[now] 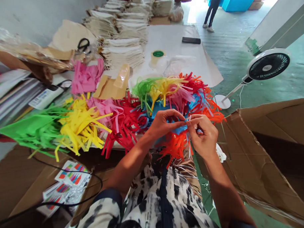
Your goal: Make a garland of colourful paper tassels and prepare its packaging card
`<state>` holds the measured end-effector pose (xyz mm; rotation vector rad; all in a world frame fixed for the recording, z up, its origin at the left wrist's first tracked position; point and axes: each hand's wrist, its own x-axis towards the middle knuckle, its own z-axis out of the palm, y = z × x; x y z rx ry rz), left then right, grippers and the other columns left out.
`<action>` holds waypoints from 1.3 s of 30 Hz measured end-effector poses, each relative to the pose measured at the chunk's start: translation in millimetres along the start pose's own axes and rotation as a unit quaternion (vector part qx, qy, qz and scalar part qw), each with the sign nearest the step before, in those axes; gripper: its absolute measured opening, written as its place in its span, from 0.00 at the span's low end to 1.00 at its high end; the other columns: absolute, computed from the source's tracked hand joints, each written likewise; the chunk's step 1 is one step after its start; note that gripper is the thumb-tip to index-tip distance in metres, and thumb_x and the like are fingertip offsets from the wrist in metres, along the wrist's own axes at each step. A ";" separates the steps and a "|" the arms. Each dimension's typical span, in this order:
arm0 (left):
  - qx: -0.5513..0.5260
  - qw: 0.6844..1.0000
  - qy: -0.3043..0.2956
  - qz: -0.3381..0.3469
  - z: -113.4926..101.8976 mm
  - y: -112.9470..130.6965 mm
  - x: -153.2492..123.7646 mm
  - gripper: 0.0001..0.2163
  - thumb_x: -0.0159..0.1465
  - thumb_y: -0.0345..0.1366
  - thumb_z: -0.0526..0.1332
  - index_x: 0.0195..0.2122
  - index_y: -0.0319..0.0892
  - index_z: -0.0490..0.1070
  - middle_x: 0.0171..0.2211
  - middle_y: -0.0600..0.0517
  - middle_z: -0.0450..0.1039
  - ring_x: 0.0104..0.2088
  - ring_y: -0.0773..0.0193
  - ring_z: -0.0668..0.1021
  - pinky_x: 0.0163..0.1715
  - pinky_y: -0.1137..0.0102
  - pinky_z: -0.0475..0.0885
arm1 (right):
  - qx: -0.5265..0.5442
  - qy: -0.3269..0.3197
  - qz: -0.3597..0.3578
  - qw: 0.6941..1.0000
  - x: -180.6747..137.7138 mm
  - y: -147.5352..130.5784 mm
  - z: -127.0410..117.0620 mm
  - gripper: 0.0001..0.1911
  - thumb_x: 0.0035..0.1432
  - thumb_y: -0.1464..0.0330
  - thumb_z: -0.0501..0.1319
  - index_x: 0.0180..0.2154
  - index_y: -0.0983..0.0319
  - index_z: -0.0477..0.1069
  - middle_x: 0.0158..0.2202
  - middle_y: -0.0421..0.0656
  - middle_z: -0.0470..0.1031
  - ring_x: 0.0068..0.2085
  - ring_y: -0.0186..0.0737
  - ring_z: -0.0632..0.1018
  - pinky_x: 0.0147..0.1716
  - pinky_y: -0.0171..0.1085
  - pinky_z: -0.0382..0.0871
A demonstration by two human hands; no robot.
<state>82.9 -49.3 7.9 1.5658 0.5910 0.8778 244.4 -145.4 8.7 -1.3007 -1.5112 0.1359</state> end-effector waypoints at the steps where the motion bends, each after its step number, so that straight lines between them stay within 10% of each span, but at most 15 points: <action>1: -0.008 1.000 -0.009 -0.011 -1.0 0.2 0.4 0.17 0.59 0.49 0.77 0.36 0.40 0.82 0.31 0.52 0.79 0.28 0.70 0.73 0.28 0.72 0.67 | -0.003 -0.005 -0.003 1.000 0.4 -0.4 -0.5 0.07 0.69 0.72 0.64 0.36 0.58 0.71 0.42 0.42 0.80 0.41 0.38 0.80 0.37 0.38 0.71; 15: -0.010 0.979 -0.183 -0.093 -15.8 4.3 2.4 0.14 0.62 0.43 0.71 0.40 0.39 0.73 0.31 0.55 0.71 0.30 0.70 0.71 0.31 0.72 0.67 | -0.012 -0.056 -0.032 0.998 1.4 4.8 -1.4 0.06 0.69 0.72 0.64 0.38 0.56 0.70 0.43 0.42 0.79 0.40 0.38 0.79 0.38 0.39 0.70; 27: -0.077 0.995 -0.051 -0.049 -21.6 -4.7 2.3 0.08 0.62 0.37 0.70 0.38 0.40 0.76 0.34 0.53 0.76 0.34 0.69 0.75 0.37 0.72 0.70 | 0.025 -0.060 0.050 0.997 7.9 -4.9 -1.7 0.09 0.71 0.65 0.65 0.35 0.58 0.71 0.41 0.41 0.78 0.36 0.36 0.75 0.35 0.39 0.67; 39: -0.028 0.999 -0.038 -0.017 -19.4 -5.8 0.5 0.15 0.63 0.46 0.73 0.42 0.41 0.75 0.38 0.52 0.78 0.38 0.66 0.78 0.41 0.71 0.70 | 0.082 -0.155 0.131 0.976 10.1 1.7 0.7 0.15 0.66 0.56 0.69 0.32 0.59 0.76 0.42 0.43 0.73 0.40 0.39 0.74 0.34 0.40 0.64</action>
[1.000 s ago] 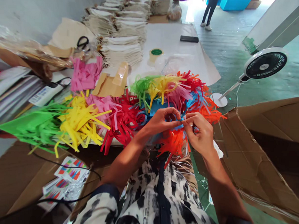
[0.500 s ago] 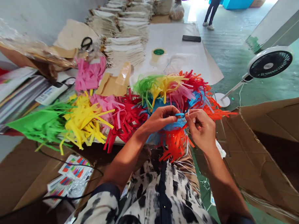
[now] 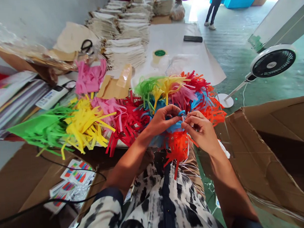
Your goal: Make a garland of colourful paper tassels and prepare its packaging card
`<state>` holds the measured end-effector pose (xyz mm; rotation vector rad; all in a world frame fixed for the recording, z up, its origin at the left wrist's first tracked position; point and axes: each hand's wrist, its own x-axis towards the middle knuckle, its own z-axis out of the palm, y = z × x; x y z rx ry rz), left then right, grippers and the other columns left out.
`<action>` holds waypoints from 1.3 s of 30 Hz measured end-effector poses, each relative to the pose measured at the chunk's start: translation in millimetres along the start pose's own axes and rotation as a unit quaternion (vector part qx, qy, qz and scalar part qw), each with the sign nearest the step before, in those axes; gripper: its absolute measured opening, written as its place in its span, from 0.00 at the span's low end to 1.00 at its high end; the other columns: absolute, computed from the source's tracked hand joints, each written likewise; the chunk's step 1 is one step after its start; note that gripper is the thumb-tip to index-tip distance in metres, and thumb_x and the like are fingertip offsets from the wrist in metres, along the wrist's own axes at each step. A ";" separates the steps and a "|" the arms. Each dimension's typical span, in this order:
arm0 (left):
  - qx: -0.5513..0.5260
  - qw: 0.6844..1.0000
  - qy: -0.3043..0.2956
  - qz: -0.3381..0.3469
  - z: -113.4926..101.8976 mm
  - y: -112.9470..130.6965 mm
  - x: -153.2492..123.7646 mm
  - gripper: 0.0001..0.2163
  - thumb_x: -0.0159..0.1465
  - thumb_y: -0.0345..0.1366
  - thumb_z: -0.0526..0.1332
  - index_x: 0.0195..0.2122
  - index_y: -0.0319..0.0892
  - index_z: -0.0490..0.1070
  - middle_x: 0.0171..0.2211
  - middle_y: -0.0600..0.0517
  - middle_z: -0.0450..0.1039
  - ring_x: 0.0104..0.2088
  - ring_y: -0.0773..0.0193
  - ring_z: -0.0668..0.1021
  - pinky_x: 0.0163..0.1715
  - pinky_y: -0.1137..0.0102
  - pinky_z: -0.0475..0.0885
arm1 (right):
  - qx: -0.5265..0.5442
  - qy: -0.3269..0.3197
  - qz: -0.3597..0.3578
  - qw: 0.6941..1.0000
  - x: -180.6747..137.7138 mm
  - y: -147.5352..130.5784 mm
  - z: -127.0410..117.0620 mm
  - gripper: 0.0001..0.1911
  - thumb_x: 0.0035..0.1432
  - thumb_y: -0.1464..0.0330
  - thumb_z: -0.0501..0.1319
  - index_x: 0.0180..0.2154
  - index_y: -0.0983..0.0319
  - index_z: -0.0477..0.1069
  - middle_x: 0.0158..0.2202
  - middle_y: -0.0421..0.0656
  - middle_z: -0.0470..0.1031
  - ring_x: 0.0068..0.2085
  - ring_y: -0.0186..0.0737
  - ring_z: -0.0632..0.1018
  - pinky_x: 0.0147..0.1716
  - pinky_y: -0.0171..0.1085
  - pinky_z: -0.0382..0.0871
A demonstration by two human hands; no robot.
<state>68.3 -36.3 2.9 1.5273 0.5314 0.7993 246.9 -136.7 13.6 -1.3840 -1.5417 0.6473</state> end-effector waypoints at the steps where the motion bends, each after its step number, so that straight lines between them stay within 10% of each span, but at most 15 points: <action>1: 0.013 1.000 0.000 0.003 -0.4 -0.2 -0.1 0.15 0.63 0.45 0.73 0.42 0.41 0.75 0.39 0.52 0.79 0.39 0.66 0.79 0.41 0.70 0.70 | 0.000 0.001 0.002 1.000 0.3 0.5 0.1 0.16 0.66 0.55 0.69 0.32 0.59 0.76 0.41 0.43 0.73 0.39 0.39 0.74 0.33 0.40 0.64; 20: 0.152 0.988 -0.019 0.029 10.0 23.2 -12.4 0.18 0.69 0.37 0.65 0.60 0.44 0.73 0.44 0.50 0.83 0.46 0.61 0.83 0.50 0.66 0.74 | -0.028 0.044 0.011 0.999 -0.5 6.1 -3.9 0.19 0.65 0.51 0.69 0.30 0.59 0.77 0.39 0.43 0.74 0.39 0.40 0.75 0.33 0.38 0.66; 29: 0.246 0.965 0.041 0.081 23.8 14.7 -6.6 0.09 0.73 0.44 0.62 0.43 0.46 0.77 0.40 0.52 0.83 0.41 0.62 0.84 0.46 0.68 0.73 | -0.027 0.044 0.015 0.999 -3.8 4.4 -5.7 0.19 0.64 0.52 0.70 0.29 0.60 0.75 0.39 0.42 0.74 0.31 0.34 0.70 0.29 0.37 0.63; 35: 0.426 0.893 0.050 0.132 30.1 6.2 -7.4 0.14 0.78 0.44 0.54 0.47 0.47 0.78 0.32 0.52 0.82 0.36 0.61 0.81 0.50 0.63 0.65 | 0.110 0.044 0.099 0.988 -10.4 7.2 0.2 0.18 0.61 0.55 0.72 0.48 0.55 0.76 0.26 0.33 0.63 0.25 0.34 0.63 0.23 0.34 0.56; 39: 0.431 0.887 0.040 0.161 32.8 2.9 -6.9 0.13 0.78 0.43 0.54 0.47 0.48 0.78 0.36 0.53 0.85 0.33 0.62 0.79 0.53 0.62 0.62 | 0.230 0.066 0.170 0.956 -13.0 9.9 7.9 0.18 0.54 0.54 0.77 0.39 0.57 0.78 0.21 0.31 0.61 0.21 0.29 0.57 0.19 0.33 0.48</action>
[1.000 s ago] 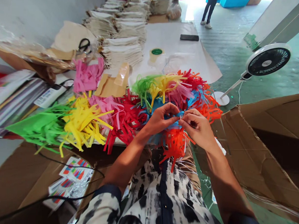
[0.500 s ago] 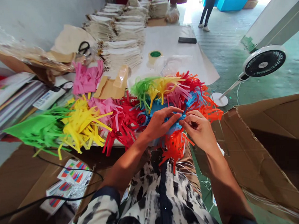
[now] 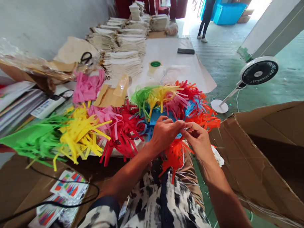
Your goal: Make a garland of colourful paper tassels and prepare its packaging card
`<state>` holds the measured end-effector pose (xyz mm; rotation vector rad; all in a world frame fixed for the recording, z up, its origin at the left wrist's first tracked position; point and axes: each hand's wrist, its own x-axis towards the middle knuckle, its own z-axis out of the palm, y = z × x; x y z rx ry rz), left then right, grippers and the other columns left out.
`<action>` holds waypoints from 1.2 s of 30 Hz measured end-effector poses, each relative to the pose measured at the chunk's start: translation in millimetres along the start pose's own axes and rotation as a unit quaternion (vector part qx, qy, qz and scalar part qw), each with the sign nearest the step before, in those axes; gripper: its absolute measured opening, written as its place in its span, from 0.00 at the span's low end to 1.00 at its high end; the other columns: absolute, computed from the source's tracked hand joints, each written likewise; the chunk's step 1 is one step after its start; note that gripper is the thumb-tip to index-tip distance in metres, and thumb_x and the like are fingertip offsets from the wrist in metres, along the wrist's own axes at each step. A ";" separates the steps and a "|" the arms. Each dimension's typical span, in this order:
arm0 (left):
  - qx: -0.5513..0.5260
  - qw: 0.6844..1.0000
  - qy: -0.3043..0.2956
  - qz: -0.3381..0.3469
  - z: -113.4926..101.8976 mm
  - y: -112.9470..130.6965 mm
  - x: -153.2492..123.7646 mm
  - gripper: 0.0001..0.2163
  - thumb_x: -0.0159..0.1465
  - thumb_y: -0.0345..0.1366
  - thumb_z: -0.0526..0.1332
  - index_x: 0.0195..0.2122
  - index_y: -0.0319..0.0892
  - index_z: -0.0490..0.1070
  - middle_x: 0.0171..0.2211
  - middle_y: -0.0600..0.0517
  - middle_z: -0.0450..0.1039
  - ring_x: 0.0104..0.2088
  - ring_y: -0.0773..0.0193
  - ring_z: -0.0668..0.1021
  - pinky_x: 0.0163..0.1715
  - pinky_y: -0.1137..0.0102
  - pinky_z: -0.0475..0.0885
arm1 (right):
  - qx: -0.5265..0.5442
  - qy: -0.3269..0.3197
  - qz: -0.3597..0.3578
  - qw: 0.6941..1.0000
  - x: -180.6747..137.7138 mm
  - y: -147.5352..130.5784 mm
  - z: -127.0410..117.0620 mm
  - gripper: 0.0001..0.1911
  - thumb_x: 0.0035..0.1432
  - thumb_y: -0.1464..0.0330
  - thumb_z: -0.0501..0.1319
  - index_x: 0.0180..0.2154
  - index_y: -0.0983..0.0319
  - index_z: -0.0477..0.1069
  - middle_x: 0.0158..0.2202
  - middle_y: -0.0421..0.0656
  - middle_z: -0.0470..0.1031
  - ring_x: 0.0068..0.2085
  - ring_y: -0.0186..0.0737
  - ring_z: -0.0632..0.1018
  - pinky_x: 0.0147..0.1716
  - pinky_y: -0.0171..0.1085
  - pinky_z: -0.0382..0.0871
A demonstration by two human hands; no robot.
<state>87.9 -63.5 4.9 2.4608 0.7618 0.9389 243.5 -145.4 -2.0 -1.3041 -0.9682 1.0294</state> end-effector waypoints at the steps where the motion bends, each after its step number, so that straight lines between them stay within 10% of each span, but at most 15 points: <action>1: -0.003 1.000 0.007 0.004 0.3 0.2 0.1 0.13 0.77 0.43 0.54 0.47 0.49 0.78 0.36 0.53 0.85 0.33 0.63 0.78 0.53 0.62 0.62 | 0.034 0.005 0.019 0.999 -0.1 1.7 1.6 0.18 0.52 0.53 0.77 0.37 0.58 0.78 0.21 0.31 0.62 0.20 0.28 0.57 0.18 0.33 0.48; 12: 0.066 0.997 -0.002 -0.032 5.4 -4.1 4.4 0.16 0.79 0.43 0.50 0.47 0.46 0.77 0.32 0.52 0.83 0.35 0.62 0.81 0.48 0.63 0.62 | 0.203 0.070 0.039 0.976 0.2 3.6 7.2 0.15 0.54 0.58 0.75 0.36 0.57 0.74 0.37 0.37 0.81 0.20 0.24 0.53 0.16 0.30 0.51; 27: 0.205 0.946 -0.245 -0.051 -10.8 9.3 64.6 0.18 0.71 0.49 0.64 0.29 0.43 0.83 0.25 0.45 0.80 0.30 0.57 0.80 0.36 0.64 0.64 | 0.007 0.165 -0.123 0.979 -4.2 7.8 -12.2 0.11 0.67 0.56 0.68 0.40 0.55 0.75 0.35 0.39 0.80 0.23 0.31 0.67 0.23 0.35 0.64; 36: 0.288 0.908 -0.292 -0.084 -2.0 22.3 65.5 0.14 0.72 0.39 0.64 0.33 0.38 0.85 0.29 0.40 0.83 0.32 0.53 0.83 0.39 0.60 0.65 | -0.100 0.233 -0.208 0.945 -1.3 18.4 -8.9 0.10 0.69 0.59 0.66 0.38 0.58 0.78 0.48 0.45 0.80 0.57 0.48 0.78 0.56 0.49 0.72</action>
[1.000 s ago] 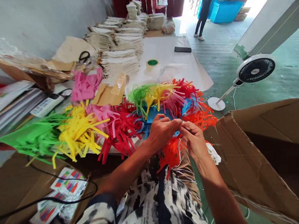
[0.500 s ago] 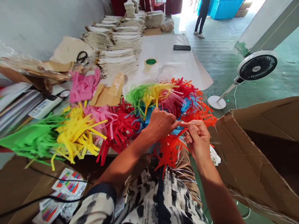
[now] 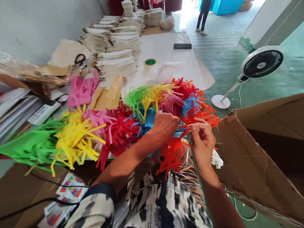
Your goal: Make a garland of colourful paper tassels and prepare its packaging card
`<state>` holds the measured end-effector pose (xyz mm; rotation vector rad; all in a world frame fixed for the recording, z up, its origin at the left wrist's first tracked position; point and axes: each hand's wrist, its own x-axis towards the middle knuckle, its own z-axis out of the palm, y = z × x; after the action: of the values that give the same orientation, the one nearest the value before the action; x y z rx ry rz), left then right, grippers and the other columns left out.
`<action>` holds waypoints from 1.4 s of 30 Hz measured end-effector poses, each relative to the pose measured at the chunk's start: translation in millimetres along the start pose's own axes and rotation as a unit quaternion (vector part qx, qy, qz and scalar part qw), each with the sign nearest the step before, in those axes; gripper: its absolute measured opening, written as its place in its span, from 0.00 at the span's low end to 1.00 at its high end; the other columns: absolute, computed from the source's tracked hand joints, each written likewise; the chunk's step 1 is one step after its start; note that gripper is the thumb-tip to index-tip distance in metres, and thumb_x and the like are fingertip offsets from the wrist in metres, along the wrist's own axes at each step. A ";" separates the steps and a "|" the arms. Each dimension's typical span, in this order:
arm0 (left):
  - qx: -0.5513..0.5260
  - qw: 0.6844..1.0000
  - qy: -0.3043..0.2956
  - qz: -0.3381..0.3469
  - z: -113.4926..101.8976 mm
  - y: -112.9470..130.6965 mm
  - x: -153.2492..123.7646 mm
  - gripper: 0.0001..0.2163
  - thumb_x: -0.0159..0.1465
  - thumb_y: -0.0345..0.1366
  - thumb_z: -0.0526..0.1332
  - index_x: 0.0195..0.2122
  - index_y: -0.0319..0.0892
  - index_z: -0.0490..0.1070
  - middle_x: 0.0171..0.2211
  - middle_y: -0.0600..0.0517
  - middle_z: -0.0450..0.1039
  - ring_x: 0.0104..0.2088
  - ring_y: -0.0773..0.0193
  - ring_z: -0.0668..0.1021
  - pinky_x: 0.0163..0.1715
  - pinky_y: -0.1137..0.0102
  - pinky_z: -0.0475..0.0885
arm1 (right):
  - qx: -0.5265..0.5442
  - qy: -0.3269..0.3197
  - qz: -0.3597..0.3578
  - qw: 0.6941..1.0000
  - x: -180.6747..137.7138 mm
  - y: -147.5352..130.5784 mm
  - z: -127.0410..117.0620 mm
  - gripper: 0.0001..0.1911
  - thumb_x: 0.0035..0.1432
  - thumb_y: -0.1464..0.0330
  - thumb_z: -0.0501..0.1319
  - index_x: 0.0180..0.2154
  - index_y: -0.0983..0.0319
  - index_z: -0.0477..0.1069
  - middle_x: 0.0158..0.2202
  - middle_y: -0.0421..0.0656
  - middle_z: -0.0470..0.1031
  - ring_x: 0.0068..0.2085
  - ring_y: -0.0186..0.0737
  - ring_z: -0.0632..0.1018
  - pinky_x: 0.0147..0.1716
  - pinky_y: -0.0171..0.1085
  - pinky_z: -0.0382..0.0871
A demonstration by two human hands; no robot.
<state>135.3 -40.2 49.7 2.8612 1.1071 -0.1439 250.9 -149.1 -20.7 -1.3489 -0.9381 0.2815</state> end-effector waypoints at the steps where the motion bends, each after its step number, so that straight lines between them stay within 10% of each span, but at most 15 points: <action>1: 0.014 1.000 -0.001 0.003 -1.1 0.7 0.1 0.13 0.72 0.38 0.64 0.34 0.38 0.84 0.29 0.40 0.82 0.32 0.53 0.82 0.40 0.59 0.65 | 0.010 0.003 0.006 1.000 -1.6 0.8 1.2 0.09 0.69 0.59 0.66 0.38 0.57 0.77 0.47 0.45 0.80 0.57 0.48 0.78 0.56 0.49 0.71; 9: 0.058 0.983 0.156 0.079 0.6 -5.3 27.8 0.12 0.74 0.30 0.58 0.45 0.41 0.83 0.48 0.40 0.81 0.54 0.45 0.78 0.50 0.51 0.66 | 0.112 -0.032 0.090 0.989 -9.2 -0.1 10.5 0.09 0.69 0.58 0.67 0.41 0.56 0.77 0.37 0.41 0.82 0.37 0.40 0.81 0.39 0.39 0.73; 23: -0.094 0.943 0.249 0.201 19.3 -46.8 64.0 0.05 0.67 0.32 0.70 0.37 0.49 0.86 0.44 0.49 0.82 0.49 0.55 0.79 0.53 0.56 0.66 | 0.006 -0.077 0.133 0.988 14.1 15.9 13.8 0.18 0.66 0.50 0.66 0.40 0.58 0.77 0.39 0.41 0.80 0.26 0.34 0.67 0.28 0.37 0.60; 30: -0.469 0.792 0.306 0.240 -1.6 -70.0 73.4 0.04 0.61 0.35 0.75 0.38 0.49 0.86 0.39 0.51 0.83 0.42 0.63 0.82 0.44 0.64 0.76 | 0.017 -0.090 0.151 0.984 20.1 15.8 17.8 0.19 0.64 0.49 0.66 0.39 0.59 0.76 0.57 0.46 0.80 0.24 0.29 0.61 0.24 0.36 0.57; 36: -0.736 0.585 0.315 0.125 -16.7 -80.1 93.8 0.06 0.65 0.30 0.71 0.41 0.47 0.85 0.44 0.52 0.83 0.29 0.74 0.75 0.29 0.73 0.71 | 0.018 -0.069 0.110 0.991 17.2 9.3 15.6 0.17 0.65 0.52 0.66 0.39 0.60 0.77 0.54 0.46 0.81 0.26 0.31 0.64 0.27 0.37 0.59; 42: -0.792 0.524 0.309 0.050 -41.7 -81.4 69.5 0.03 0.68 0.35 0.69 0.41 0.43 0.81 0.43 0.51 0.82 0.23 0.78 0.68 0.18 0.77 0.59 | 0.035 -0.031 0.079 0.996 13.7 -7.9 8.5 0.15 0.66 0.54 0.67 0.38 0.60 0.76 0.50 0.46 0.82 0.27 0.32 0.68 0.28 0.36 0.63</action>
<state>134.2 70.4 80.7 1.1198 0.4322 1.2510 250.8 -136.0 -8.4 -1.3580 -0.8657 0.4752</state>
